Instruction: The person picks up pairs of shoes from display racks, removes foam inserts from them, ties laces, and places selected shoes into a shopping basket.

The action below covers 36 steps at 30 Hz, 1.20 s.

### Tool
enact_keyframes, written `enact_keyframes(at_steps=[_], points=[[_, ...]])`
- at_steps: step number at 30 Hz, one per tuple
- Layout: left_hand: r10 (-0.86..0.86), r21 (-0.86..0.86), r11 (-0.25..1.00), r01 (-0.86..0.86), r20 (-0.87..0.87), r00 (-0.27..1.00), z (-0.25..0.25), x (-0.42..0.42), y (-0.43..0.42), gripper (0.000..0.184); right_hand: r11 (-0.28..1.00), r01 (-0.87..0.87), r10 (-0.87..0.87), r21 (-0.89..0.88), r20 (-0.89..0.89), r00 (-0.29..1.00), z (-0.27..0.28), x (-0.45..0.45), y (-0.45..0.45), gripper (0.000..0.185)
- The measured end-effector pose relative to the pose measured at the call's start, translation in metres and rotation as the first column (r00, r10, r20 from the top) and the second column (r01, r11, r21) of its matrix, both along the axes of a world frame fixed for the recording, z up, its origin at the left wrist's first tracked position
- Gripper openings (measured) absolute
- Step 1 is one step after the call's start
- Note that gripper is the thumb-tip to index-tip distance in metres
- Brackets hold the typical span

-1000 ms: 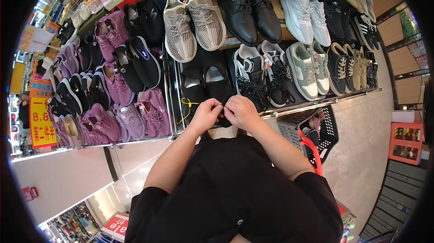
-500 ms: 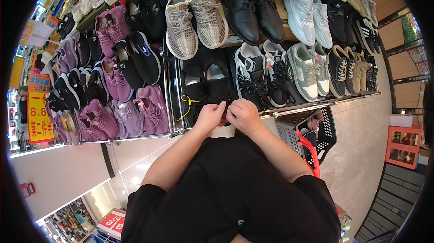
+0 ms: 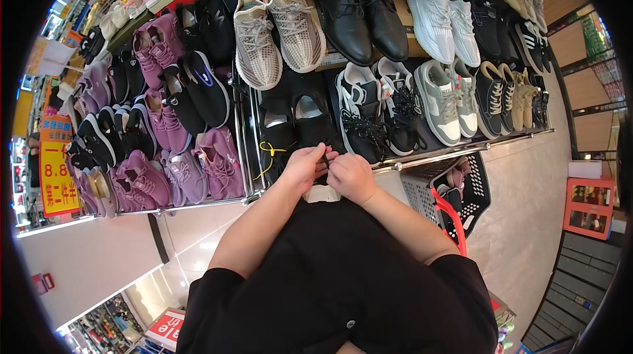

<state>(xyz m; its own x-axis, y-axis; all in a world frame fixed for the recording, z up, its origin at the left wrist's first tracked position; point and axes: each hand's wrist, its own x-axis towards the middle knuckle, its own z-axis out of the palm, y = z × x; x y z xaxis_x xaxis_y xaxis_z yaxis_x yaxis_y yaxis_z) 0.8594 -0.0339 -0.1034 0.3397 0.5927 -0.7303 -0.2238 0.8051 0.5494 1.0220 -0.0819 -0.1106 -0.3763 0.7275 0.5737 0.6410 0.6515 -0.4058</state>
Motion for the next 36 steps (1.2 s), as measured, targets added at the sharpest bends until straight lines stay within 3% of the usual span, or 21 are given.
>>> enact_keyframes(at_steps=[2, 5, 12, 15, 18, 21, 26, 36], points=[[0.039, -0.045, 0.998, -0.036, 0.072, 0.997, 0.007, -0.001, 0.000, 0.025, 0.971, 0.145, -0.151, -0.190, -0.018, 0.988, 0.002, -0.003, -0.001, 0.019], [-0.010, -0.047, 0.999, 0.016, 0.118, 0.993, -0.003, -0.008, 0.003, 0.026, 0.949, 0.200, -0.227, -0.244, -0.088, 0.970, 0.021, -0.007, -0.001, 0.023], [-0.035, -0.020, 0.999, 0.039, 0.169, 0.985, -0.008, -0.011, 0.003, 0.027, 0.939, 0.267, -0.266, -0.216, 0.033, 0.963, 0.006, -0.017, 0.010, 0.017], [-0.025, -0.005, 1.000, 0.027, 0.221, 0.975, -0.006, -0.012, 0.001, 0.025, 0.904, 0.280, -0.301, -0.324, -0.014, 0.954, 0.002, -0.017, 0.009, 0.013], [-0.093, -0.030, 0.994, 0.105, 0.274, 0.957, 0.001, -0.015, -0.001, 0.024, 0.892, 0.310, -0.347, -0.330, -0.059, 0.936, 0.002, -0.015, 0.005, 0.012], [-0.156, -0.143, 0.971, 0.192, 0.232, 0.960, 0.002, -0.012, -0.002, 0.024, 0.907, 0.311, -0.309, -0.283, 0.053, 0.950, 0.012, -0.013, 0.004, 0.010], [0.011, -0.150, 0.988, 0.038, 0.311, 0.950, -0.008, -0.010, -0.004, 0.023, 0.950, 0.286, -0.283, -0.126, 0.040, 0.958, 0.012, -0.013, 0.002, 0.010], [0.177, -0.160, 0.977, -0.142, 0.238, 0.955, 0.002, -0.009, 0.003, 0.016, 0.940, 0.255, -0.259, -0.228, 0.014, 0.966, 0.011, -0.017, -0.007, 0.012]])
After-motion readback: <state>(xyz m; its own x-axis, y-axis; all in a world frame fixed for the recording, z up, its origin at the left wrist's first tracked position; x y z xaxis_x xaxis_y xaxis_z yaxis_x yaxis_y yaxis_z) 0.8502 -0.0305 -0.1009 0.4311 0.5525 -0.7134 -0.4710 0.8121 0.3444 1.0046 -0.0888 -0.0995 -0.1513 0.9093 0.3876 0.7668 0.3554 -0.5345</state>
